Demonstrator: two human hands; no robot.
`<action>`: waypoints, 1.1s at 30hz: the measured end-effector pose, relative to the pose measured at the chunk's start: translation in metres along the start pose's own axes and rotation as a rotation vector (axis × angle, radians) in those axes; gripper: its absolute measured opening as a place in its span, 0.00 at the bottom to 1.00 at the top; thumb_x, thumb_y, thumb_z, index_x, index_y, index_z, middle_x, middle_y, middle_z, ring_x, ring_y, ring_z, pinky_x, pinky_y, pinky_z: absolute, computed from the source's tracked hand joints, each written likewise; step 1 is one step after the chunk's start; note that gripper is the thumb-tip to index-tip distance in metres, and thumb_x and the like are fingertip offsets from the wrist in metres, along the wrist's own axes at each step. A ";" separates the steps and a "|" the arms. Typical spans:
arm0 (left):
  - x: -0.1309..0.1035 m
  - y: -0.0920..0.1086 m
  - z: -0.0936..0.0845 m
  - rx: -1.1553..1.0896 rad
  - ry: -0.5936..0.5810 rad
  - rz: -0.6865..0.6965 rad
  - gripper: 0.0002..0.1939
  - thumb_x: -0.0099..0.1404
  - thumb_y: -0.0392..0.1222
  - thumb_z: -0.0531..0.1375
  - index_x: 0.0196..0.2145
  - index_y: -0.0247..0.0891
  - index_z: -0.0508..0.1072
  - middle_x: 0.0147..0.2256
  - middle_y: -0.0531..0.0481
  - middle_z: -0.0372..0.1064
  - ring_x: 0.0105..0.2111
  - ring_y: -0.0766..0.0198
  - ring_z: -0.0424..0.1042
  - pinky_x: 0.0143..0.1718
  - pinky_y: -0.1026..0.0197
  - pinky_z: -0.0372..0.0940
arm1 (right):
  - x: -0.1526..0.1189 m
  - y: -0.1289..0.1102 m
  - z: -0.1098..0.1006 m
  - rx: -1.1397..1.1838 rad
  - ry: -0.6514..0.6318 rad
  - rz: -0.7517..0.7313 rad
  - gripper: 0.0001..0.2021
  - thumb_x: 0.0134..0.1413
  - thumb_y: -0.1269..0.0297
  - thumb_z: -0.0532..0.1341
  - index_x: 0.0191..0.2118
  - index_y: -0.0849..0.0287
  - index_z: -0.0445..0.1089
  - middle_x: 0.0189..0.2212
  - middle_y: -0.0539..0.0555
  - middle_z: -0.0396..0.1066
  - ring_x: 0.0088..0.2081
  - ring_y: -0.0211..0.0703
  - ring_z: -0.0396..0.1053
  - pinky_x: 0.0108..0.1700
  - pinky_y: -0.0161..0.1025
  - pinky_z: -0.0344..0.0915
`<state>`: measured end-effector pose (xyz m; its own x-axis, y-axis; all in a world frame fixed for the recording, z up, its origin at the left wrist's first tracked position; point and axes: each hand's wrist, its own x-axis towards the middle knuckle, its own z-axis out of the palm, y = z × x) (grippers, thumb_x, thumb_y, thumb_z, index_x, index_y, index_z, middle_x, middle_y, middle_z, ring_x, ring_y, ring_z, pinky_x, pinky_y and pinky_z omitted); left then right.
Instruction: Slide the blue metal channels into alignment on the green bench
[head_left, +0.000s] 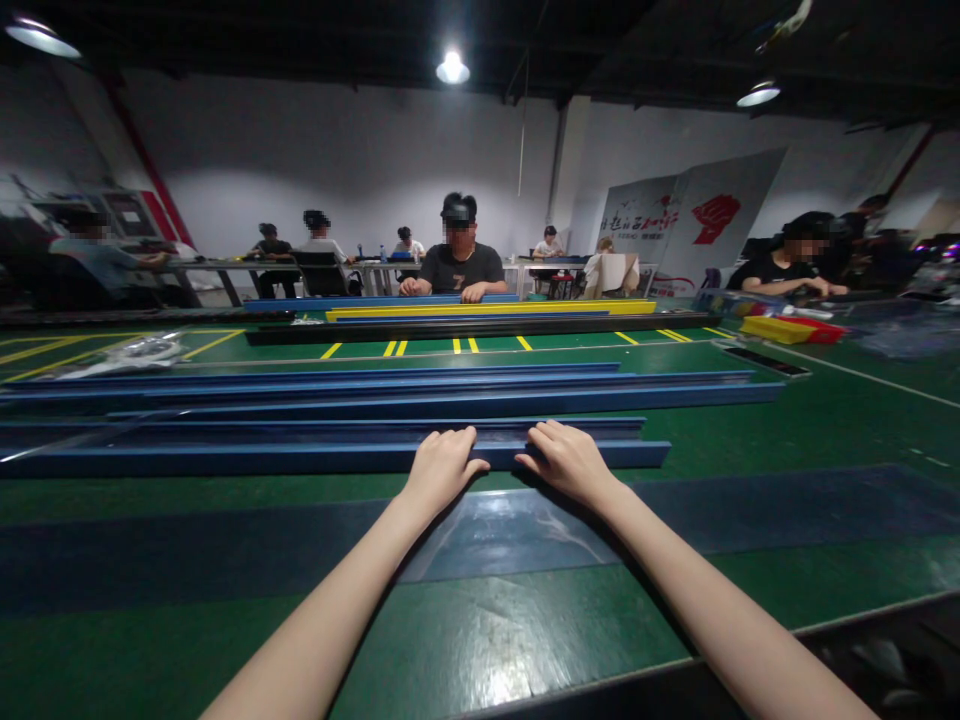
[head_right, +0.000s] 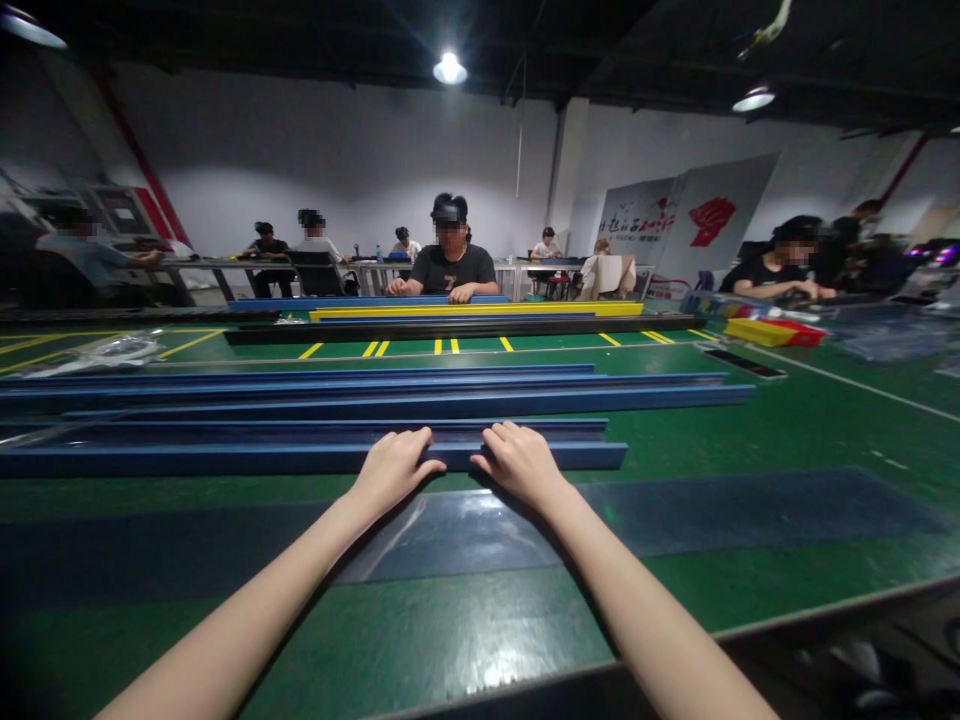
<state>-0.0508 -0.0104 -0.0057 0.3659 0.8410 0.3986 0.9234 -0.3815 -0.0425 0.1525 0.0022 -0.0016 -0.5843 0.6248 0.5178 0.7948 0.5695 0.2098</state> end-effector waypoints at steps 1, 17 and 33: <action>0.000 0.000 0.000 0.003 -0.001 -0.001 0.14 0.58 0.52 0.56 0.33 0.38 0.62 0.31 0.49 0.69 0.33 0.59 0.68 0.33 0.61 0.56 | 0.000 0.000 0.001 0.004 -0.010 0.008 0.11 0.54 0.57 0.54 0.30 0.60 0.64 0.28 0.53 0.67 0.31 0.38 0.61 0.32 0.34 0.51; -0.002 0.000 -0.005 -0.016 -0.022 0.031 0.14 0.59 0.51 0.55 0.34 0.37 0.63 0.33 0.47 0.69 0.35 0.58 0.67 0.37 0.59 0.55 | 0.003 0.007 -0.004 0.021 -0.091 0.021 0.12 0.55 0.58 0.52 0.27 0.60 0.64 0.26 0.52 0.68 0.28 0.36 0.62 0.26 0.35 0.44; -0.003 -0.002 -0.007 0.006 -0.014 0.066 0.15 0.59 0.51 0.55 0.35 0.37 0.65 0.34 0.47 0.69 0.37 0.58 0.66 0.36 0.59 0.54 | -0.019 0.048 -0.026 0.081 -0.226 0.162 0.12 0.50 0.58 0.54 0.23 0.58 0.66 0.24 0.52 0.70 0.26 0.38 0.65 0.25 0.34 0.43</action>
<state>-0.0546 -0.0144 -0.0007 0.4273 0.8194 0.3821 0.8980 -0.4338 -0.0740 0.2063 0.0040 0.0202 -0.4799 0.8090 0.3394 0.8703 0.4877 0.0682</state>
